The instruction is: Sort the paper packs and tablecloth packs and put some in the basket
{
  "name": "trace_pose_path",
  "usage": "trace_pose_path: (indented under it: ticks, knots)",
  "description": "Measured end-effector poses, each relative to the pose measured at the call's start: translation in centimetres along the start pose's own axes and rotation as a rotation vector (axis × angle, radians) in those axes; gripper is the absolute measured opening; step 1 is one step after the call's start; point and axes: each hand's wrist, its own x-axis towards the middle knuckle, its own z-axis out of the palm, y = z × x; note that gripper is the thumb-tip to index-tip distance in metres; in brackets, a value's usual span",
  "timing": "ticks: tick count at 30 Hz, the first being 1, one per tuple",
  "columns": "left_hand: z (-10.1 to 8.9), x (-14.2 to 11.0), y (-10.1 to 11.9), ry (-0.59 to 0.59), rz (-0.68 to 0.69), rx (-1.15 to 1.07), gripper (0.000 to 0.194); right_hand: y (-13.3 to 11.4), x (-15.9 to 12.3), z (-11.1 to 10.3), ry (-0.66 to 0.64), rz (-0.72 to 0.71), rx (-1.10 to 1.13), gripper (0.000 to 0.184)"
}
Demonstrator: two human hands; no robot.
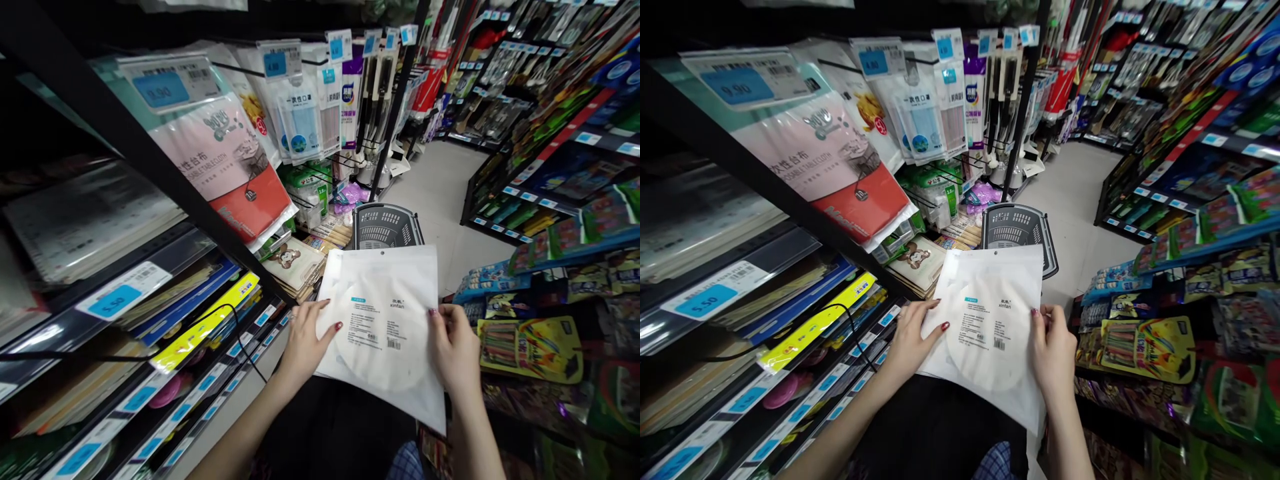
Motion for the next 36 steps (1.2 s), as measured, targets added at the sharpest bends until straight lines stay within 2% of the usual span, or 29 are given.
trace_pose_path:
  ticks: [2,4,6,7,9,11,13,15,18,21,23,25,28,33,36]
  knots:
    - [-0.3,-0.9,2.8,-0.325,0.040,-0.410,0.053,-3.5,-1.1,-2.3,-0.020,-0.114,0.007,0.018]
    - [-0.5,-2.0,5.2,-0.579,0.047,-0.906,0.078,-7.2,-2.5,-3.1,0.009,-0.272,-0.029,0.014]
    - [-0.8,-2.7,6.7,-0.607,-0.012,-1.213,0.097,-10.1,-4.0,-2.3,-0.006,-0.439,-0.045,0.012]
    - [-0.9,-2.9,7.1,-0.554,-0.063,-1.307,0.099,-11.2,-4.6,-1.6,-0.031,-0.506,-0.021,0.013]
    - [-1.3,-2.8,6.9,-0.396,-0.199,-1.362,0.087,-12.2,-5.4,-0.2,-0.100,-0.587,0.094,0.018]
    - [-1.7,-2.1,5.7,-0.264,-0.325,-1.293,0.073,-11.9,-5.5,0.7,-0.207,-0.621,0.228,0.024]
    - [-1.9,-1.0,3.8,-0.204,-0.400,-1.176,0.069,-10.2,-4.9,1.1,-0.296,-0.588,0.287,0.025]
    - [-1.9,0.2,1.5,-0.192,-0.413,-1.066,0.065,-7.3,-3.5,1.4,-0.270,-0.454,0.206,0.020]
    - [-1.5,1.8,-2.1,-0.218,-0.392,-0.852,0.058,-1.3,-0.9,2.9,-0.142,-0.137,-0.050,0.017]
    - [-1.1,2.7,-4.4,-0.219,-0.345,-0.649,0.056,4.3,1.1,5.2,-0.281,0.048,-0.070,0.020]
    - [-1.1,3.1,-5.1,-0.226,-0.311,-0.464,0.054,6.5,1.5,6.3,-0.323,0.113,-0.018,0.024]
    - [-1.2,3.2,-5.2,-0.215,-0.265,-0.261,0.053,7.2,1.4,6.8,-0.303,0.156,0.008,0.029]
    - [-1.4,3.1,-4.9,-0.161,-0.195,-0.088,0.052,6.5,0.9,6.6,-0.271,0.171,-0.005,0.028]
    - [-2.3,2.7,-4.3,-0.070,-0.205,-0.050,0.046,4.9,0.0,5.9,-0.188,0.108,-0.196,0.021]
    - [-3.2,2.6,-4.4,-0.049,-0.227,-0.068,0.044,4.9,-0.4,6.2,-0.199,0.135,-0.202,0.023]
